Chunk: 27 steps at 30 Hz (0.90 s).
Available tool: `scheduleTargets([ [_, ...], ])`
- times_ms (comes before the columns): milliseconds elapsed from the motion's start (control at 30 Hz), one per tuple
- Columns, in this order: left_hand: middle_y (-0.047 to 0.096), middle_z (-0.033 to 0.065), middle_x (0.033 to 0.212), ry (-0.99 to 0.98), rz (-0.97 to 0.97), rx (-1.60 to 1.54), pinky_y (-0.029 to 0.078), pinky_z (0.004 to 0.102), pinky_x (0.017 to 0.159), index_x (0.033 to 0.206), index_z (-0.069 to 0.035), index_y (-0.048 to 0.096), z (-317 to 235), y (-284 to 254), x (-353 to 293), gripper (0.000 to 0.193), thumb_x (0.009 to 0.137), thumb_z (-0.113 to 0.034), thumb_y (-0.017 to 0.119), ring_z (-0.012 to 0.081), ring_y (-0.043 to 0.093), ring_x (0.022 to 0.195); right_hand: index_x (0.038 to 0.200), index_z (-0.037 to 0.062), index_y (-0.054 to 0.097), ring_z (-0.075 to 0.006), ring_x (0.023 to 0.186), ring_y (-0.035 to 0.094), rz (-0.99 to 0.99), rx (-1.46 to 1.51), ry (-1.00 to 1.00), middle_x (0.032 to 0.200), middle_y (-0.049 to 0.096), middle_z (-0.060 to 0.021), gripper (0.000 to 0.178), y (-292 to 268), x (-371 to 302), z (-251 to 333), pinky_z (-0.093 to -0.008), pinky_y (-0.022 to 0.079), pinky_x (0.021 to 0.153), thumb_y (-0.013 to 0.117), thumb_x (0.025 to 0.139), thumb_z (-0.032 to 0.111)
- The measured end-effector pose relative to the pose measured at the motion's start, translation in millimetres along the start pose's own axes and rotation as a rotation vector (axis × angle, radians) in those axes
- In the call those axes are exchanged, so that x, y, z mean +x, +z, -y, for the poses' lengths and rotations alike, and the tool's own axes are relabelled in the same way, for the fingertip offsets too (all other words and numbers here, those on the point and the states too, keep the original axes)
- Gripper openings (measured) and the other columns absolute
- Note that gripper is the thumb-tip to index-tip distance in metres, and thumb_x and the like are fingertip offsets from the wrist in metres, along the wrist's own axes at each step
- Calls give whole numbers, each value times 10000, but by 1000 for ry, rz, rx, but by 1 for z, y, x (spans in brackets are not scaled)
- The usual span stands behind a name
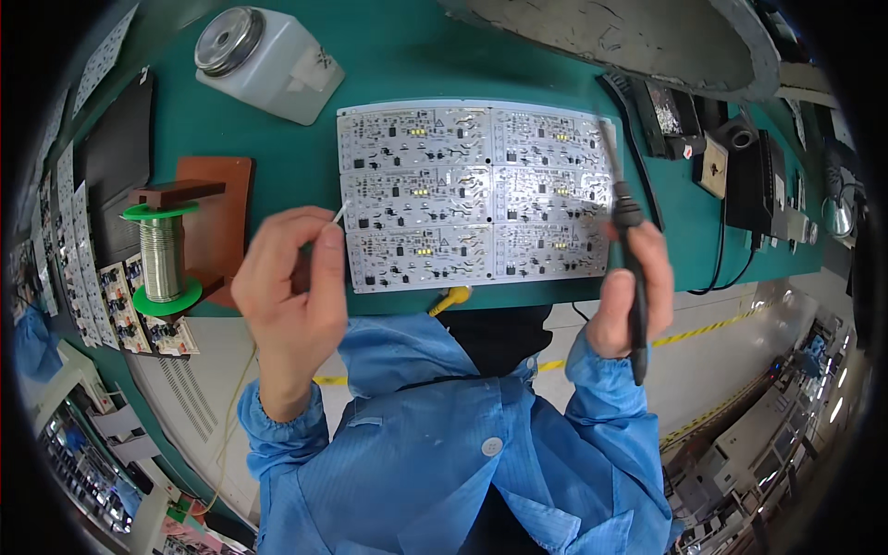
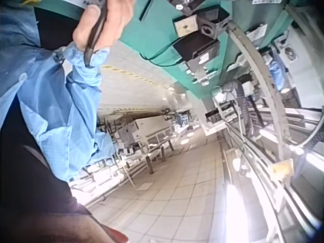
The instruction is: Soldering components onto a printed circuit board.
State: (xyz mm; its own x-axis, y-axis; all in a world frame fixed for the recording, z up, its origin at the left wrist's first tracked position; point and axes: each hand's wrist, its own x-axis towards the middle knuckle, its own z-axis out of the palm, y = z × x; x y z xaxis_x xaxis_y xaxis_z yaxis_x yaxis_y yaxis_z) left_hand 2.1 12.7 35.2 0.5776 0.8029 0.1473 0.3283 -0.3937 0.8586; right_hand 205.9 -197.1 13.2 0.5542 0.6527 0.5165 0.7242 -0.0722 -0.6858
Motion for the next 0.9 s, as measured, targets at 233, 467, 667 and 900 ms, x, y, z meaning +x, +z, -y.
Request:
scheduleTargets([
  [233, 619, 94, 749, 364, 74, 28, 467, 281, 527, 860, 1, 696, -20, 14, 5, 218, 672, 103, 736, 204, 595, 594, 1242, -37, 563, -222, 989, 614, -337, -160, 165, 1099, 633, -152, 358, -23, 33, -36, -288, 475, 867, 596, 922, 120],
  [467, 591, 80, 698, 478, 234, -4, 420, 270, 468, 799, 0, 684, -33, 57, 1, 192, 635, 93, 719, 189, 574, 553, 995, -6, 663, -258, 842, 589, -176, -104, 150, 873, 639, -128, 181, -29, 27, -7, -419, 468, 863, 645, 843, 90],
  [667, 569, 68, 674, 493, 180, 31, 400, 263, 440, 769, -2, 666, -28, 61, 1, 176, 626, 94, 702, 182, 555, 519, 724, 55, 670, -206, 545, 500, 98, 168, -54, 571, 529, -42, 155, -26, 21, 29, -480, 435, 854, 687, 696, 206],
  [900, 535, 43, 658, 512, 134, 57, 387, 281, 421, 761, -35, 660, -23, 65, -1, 198, 583, 38, 709, 180, 528, 492, 729, 68, 664, -180, 539, 497, 149, 177, -52, 543, 529, -19, 93, -18, 17, 32, -469, 439, 853, 660, 680, 146],
])
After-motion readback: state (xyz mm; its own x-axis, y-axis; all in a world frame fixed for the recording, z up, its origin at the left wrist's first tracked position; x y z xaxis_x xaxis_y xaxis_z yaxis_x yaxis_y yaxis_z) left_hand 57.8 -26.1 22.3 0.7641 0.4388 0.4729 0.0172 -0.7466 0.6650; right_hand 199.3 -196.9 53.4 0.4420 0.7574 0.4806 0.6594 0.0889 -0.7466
